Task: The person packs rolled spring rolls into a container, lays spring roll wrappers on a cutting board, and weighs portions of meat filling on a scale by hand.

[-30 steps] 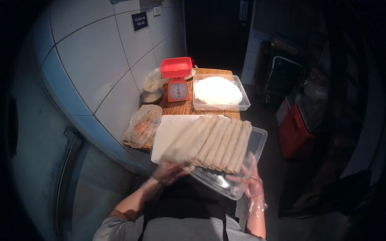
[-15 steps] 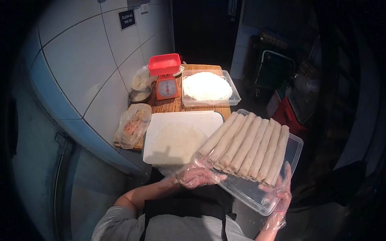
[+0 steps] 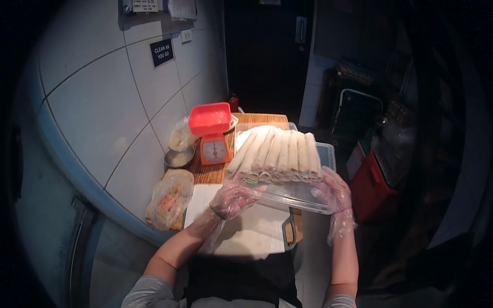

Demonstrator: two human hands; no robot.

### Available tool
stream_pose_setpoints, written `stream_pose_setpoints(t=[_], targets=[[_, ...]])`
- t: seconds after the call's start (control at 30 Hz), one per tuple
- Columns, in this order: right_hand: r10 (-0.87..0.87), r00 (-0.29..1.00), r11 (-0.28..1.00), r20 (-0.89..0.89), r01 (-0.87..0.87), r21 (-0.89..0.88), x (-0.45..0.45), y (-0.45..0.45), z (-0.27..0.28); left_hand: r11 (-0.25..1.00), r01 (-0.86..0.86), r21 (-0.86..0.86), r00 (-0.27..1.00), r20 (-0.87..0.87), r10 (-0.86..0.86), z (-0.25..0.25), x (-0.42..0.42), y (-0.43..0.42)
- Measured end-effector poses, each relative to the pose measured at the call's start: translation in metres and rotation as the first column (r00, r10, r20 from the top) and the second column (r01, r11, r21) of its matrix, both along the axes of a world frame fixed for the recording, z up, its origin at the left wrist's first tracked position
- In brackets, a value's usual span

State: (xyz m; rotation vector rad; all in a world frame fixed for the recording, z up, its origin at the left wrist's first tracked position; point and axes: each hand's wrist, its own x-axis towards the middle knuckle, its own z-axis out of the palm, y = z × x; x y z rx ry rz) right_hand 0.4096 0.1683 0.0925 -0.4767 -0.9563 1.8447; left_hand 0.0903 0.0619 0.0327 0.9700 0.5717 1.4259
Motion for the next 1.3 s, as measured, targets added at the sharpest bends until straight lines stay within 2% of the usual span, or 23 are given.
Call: stream_pose_setpoints(t=[0.03, 0.13, 0.17, 0.27, 0.33, 0.47, 0.5, 0.6, 0.67, 0.7, 0.77, 0.8, 0.83, 0.87, 0.9, 0.93, 0.97, 1.0, 1.03, 1.13, 1.17, 1.27, 1.3], targets=[[0.003, 1.0, 1.0, 0.01, -0.003, 0.018, -0.011, 0.027, -0.012, 0.984, -0.078, 0.16, 0.943, -0.31, 0.125, -0.043, -0.02, 0.029], [-0.051, 0.987, 0.992, 0.15, 0.033, 0.123, -0.035, 0.094, -0.034, 0.967, -0.156, 0.201, 0.908, -0.356, 0.221, -0.037, -0.034, 0.056], [-0.065, 0.976, 0.99, 0.208, 0.036, 0.138, -0.042, 0.11, -0.036, 0.99, -0.138, -0.019, 0.99, -0.001, 0.138, -0.03, -0.029, 0.057], [-0.106, 0.925, 0.986, 0.364, 0.05, 0.16, -0.061, 0.158, -0.054, 0.972, -0.007, -0.235, 0.899, 0.424, 0.109, -0.031, -0.032, 0.071], [-0.126, 0.876, 0.982, 0.467, 0.044, 0.181, -0.061, 0.187, -0.065, 0.965, -0.076, -0.252, 0.901, 0.398, 0.175, -0.008, -0.021, 0.072], [-0.461, 0.519, 0.831, 0.72, -0.031, 0.555, -0.06, 0.246, -0.101, 0.959, -0.032, -0.282, 0.953, 0.28, 0.114, -0.043, -0.03, 0.088], [-0.549, 0.314, 0.793, 0.774, -0.096, 0.601, -0.062, 0.245, -0.094, 0.952, 0.043, -0.304, 0.966, 0.257, 0.039, -0.042, -0.036, 0.088], [-0.817, -0.163, 0.572, 0.554, -0.352, 0.741, -0.071, 0.216, -0.071, 0.844, 0.108, -0.526, 0.986, -0.053, -0.159, 0.018, -0.046, 0.055], [-0.815, -0.297, 0.579, 0.498, -0.372, 0.725, -0.075, 0.191, -0.036, 0.846, 0.13, -0.518, 0.914, -0.268, -0.304, 0.035, -0.067, 0.03], [-0.849, -0.228, 0.526, 0.476, -0.304, 0.794, -0.074, 0.177, -0.022, 0.945, 0.015, -0.328, 0.844, -0.502, -0.188, 0.033, -0.078, 0.009], [-0.899, -0.067, 0.438, 0.433, -0.176, 0.882, -0.069, 0.141, -0.008, 0.988, -0.127, -0.094, 0.798, -0.601, 0.045, 0.021, -0.11, -0.019], [-0.913, 0.028, 0.401, 0.407, -0.121, 0.908, -0.072, 0.122, -0.001, 0.976, -0.202, -0.087, 0.853, -0.504, 0.132, 0.011, -0.122, -0.025], [-0.846, 0.219, 0.493, 0.487, -0.027, 0.87, -0.082, 0.087, 0.004, 0.949, -0.307, -0.074, 0.705, -0.688, 0.174, 0.006, -0.121, -0.034], [-0.818, 0.3, 0.492, 0.491, -0.076, 0.867, -0.087, 0.062, -0.008, 0.916, -0.4, -0.033, 0.514, -0.836, 0.194, 0.002, -0.119, -0.045], [-0.753, 0.466, 0.494, 0.465, -0.068, 0.867, -0.098, 0.034, -0.028, 0.878, -0.477, 0.033, 0.292, -0.937, 0.194, 0.0, -0.117, -0.055], [-0.763, 0.427, 0.417, 0.485, -0.247, 0.874, -0.107, 0.007, -0.042, 0.892, -0.43, 0.139, 0.121, -0.97, 0.209, 0.0, -0.113, -0.062], [-0.738, 0.264, 0.436, 0.621, -0.516, 0.738, -0.113, -0.015, -0.06, 0.901, -0.363, 0.239, -0.053, -0.97, 0.236, 0.001, -0.104, -0.067], [-0.712, 0.377, 0.308, 0.592, -0.591, 0.746, -0.12, -0.043, -0.054, 0.904, -0.277, 0.324, -0.224, -0.937, 0.267, 0.002, -0.095, -0.071], [-0.743, 0.222, 0.399, 0.632, -0.611, 0.684, -0.129, -0.065, -0.05, 0.907, -0.321, 0.274, -0.149, -0.96, 0.237, 0.004, -0.085, -0.074], [-0.621, 0.245, 0.498, 0.745, -0.611, 0.616, -0.142, -0.08, -0.062, 0.913, -0.388, 0.127, -0.132, -0.988, 0.082, 0.006, -0.074, -0.068], [-0.506, 0.177, 0.579, 0.844, -0.656, 0.484, -0.143, -0.074, -0.067, 0.92, -0.386, 0.067, -0.077, -0.996, 0.041, 0.005, -0.076, -0.066], [-0.386, 0.203, 0.646, 0.9, -0.637, 0.42, -0.148, -0.066, -0.066, 0.941, -0.33, -0.079, 0.031, -0.997, -0.073, 0.012, -0.083, -0.055], [-0.475, 0.306, 0.578, 0.825, -0.598, 0.555, -0.148, -0.065, -0.069, 0.952, -0.286, -0.11, 0.028, -0.994, -0.107, 0.019, -0.082, -0.053]])
